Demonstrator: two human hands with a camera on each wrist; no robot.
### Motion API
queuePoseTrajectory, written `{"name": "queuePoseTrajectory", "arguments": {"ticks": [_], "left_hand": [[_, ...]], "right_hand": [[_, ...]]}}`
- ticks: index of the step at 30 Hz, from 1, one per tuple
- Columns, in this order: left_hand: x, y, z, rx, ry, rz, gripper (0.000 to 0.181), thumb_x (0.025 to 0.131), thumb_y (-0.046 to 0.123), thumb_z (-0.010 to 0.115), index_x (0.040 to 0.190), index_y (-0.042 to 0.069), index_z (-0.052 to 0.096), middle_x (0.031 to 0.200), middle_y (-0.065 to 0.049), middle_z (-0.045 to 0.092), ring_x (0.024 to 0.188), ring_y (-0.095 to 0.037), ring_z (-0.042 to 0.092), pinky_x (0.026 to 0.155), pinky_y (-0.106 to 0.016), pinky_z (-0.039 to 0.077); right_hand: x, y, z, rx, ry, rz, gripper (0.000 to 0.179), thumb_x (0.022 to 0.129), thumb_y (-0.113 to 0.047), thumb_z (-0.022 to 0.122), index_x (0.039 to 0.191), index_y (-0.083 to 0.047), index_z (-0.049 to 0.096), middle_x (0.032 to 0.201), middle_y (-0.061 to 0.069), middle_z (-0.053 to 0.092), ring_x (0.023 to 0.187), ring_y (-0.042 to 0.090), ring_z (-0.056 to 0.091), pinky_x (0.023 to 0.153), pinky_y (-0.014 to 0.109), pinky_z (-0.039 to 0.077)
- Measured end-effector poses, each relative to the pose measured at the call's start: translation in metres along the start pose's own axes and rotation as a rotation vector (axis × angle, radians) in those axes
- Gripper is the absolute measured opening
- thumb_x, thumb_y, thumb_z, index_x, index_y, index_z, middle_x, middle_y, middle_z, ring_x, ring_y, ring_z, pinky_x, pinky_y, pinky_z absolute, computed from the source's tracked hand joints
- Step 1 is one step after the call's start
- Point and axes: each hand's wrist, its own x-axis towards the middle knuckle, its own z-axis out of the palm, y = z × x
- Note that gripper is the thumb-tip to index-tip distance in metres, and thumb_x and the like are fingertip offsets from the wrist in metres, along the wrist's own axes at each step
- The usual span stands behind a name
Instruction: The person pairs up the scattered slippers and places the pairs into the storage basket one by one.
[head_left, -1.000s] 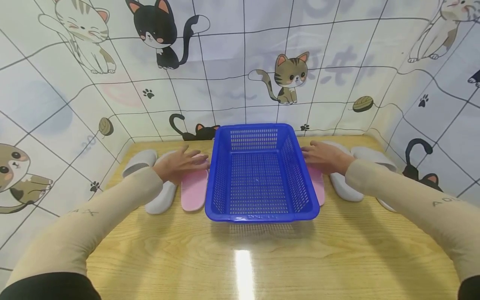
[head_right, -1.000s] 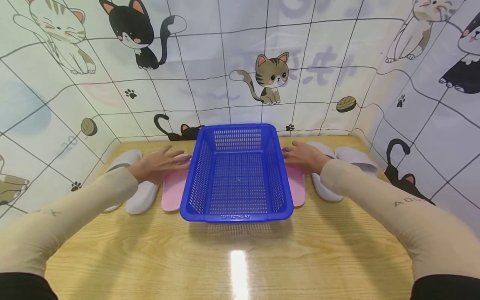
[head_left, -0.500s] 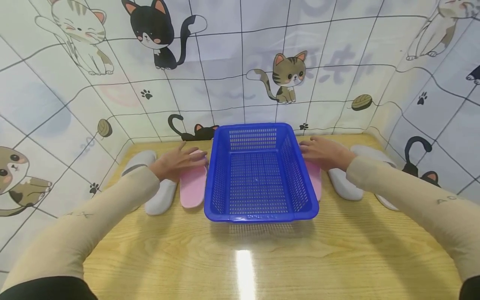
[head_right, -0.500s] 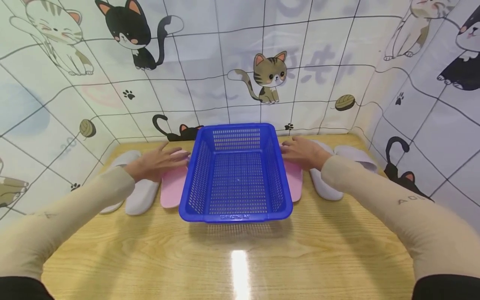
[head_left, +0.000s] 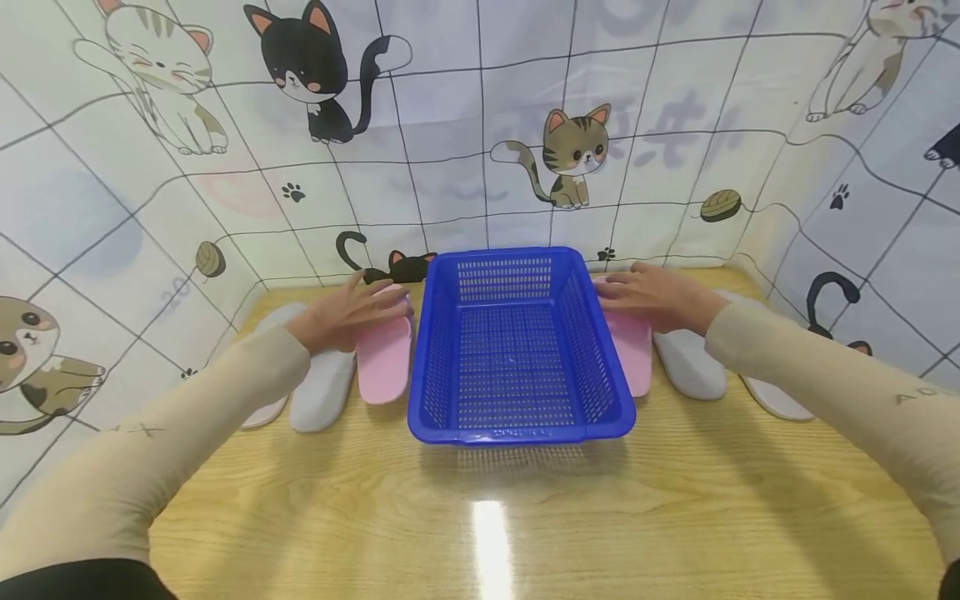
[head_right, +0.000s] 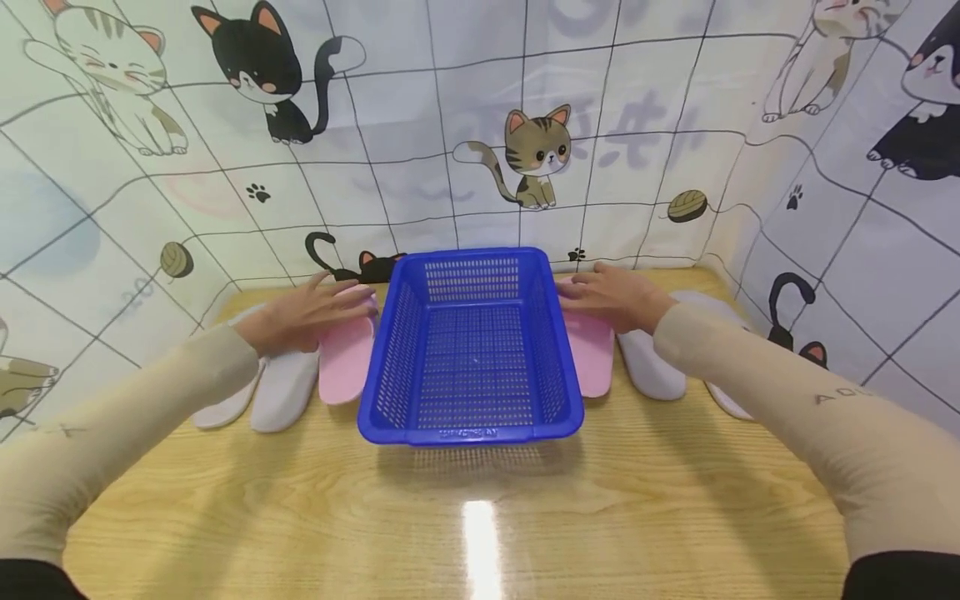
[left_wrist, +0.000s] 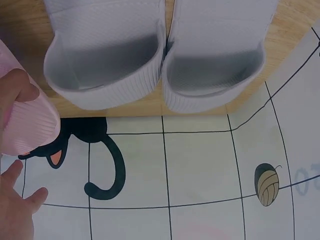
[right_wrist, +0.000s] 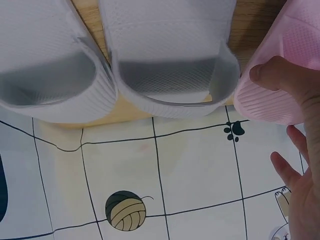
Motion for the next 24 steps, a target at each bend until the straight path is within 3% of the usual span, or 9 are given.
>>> {"name": "queuePoseTrajectory", "arguments": {"ticks": [7, 12, 19, 24], "left_hand": [[-0.003, -0.004, -0.01, -0.023, -0.018, -0.041, 0.093, 0.064, 0.015, 0.088, 0.144, 0.023, 0.043, 0.161, -0.016, 0.043, 0.142, -0.044, 0.049, 0.105, -0.07, 0.045], [-0.005, -0.006, -0.012, -0.043, -0.033, -0.05, 0.091, 0.065, 0.014, 0.085, 0.146, 0.024, 0.043, 0.163, -0.016, 0.04, 0.143, -0.044, 0.047, 0.106, -0.071, 0.044], [-0.005, -0.01, -0.014, -0.049, -0.011, -0.05, 0.084, 0.072, 0.017, 0.083, 0.146, 0.021, 0.044, 0.162, -0.017, 0.041, 0.142, -0.045, 0.049, 0.104, -0.073, 0.045], [-0.006, -0.017, -0.02, -0.014, -0.024, -0.066, 0.093, 0.064, 0.015, 0.088, 0.146, 0.022, 0.044, 0.162, -0.015, 0.041, 0.143, -0.043, 0.049, 0.105, -0.072, 0.044]], "right_hand": [[-0.01, 0.002, 0.001, -0.004, 0.051, -0.041, 0.093, 0.068, 0.011, 0.076, 0.152, -0.019, 0.048, 0.152, 0.012, 0.056, 0.132, 0.039, 0.058, 0.094, 0.054, 0.054], [-0.018, 0.007, -0.007, 0.048, 0.041, 0.004, 0.091, 0.067, 0.014, 0.078, 0.148, -0.017, 0.049, 0.155, 0.015, 0.053, 0.136, 0.04, 0.056, 0.095, 0.055, 0.054], [-0.03, 0.02, -0.024, 0.078, 0.033, 0.083, 0.077, 0.076, 0.006, 0.077, 0.145, -0.017, 0.053, 0.153, 0.017, 0.054, 0.134, 0.042, 0.056, 0.094, 0.056, 0.054], [-0.039, 0.03, -0.033, 0.049, 0.066, 0.086, 0.087, 0.065, 0.008, 0.083, 0.143, -0.016, 0.053, 0.15, 0.018, 0.056, 0.131, 0.043, 0.057, 0.088, 0.055, 0.055]]}}
